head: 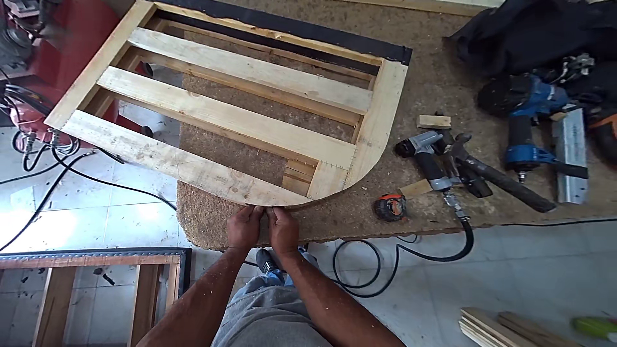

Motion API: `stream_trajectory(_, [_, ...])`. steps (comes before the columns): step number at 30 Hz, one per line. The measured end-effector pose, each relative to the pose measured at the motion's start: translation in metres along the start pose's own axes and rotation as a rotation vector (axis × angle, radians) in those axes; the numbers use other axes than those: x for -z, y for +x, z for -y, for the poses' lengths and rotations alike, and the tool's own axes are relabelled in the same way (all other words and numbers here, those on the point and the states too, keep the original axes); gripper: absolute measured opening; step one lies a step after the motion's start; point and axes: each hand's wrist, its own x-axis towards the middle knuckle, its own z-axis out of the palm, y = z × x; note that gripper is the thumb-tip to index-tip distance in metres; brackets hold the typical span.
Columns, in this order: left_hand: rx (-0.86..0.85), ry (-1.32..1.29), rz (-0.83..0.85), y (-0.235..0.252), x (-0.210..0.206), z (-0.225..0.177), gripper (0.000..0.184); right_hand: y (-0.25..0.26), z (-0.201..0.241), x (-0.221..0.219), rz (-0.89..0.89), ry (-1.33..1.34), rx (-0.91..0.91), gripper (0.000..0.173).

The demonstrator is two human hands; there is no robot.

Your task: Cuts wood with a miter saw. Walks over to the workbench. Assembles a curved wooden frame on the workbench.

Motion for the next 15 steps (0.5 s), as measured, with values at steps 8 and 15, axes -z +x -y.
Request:
stream_trajectory(8, [0.014,-0.05,0.072,0.0033,0.0014,0.0064,0.017,0.0024,0.0044,0.0067,0.091,0.022,-0.106,0.023])
stream_trajectory(15, [0.076,-0.017,0.019,0.0004,-0.0015,-0.0017,0.014,0.0014,0.004,0.0024,0.068,0.023,-0.136,0.022])
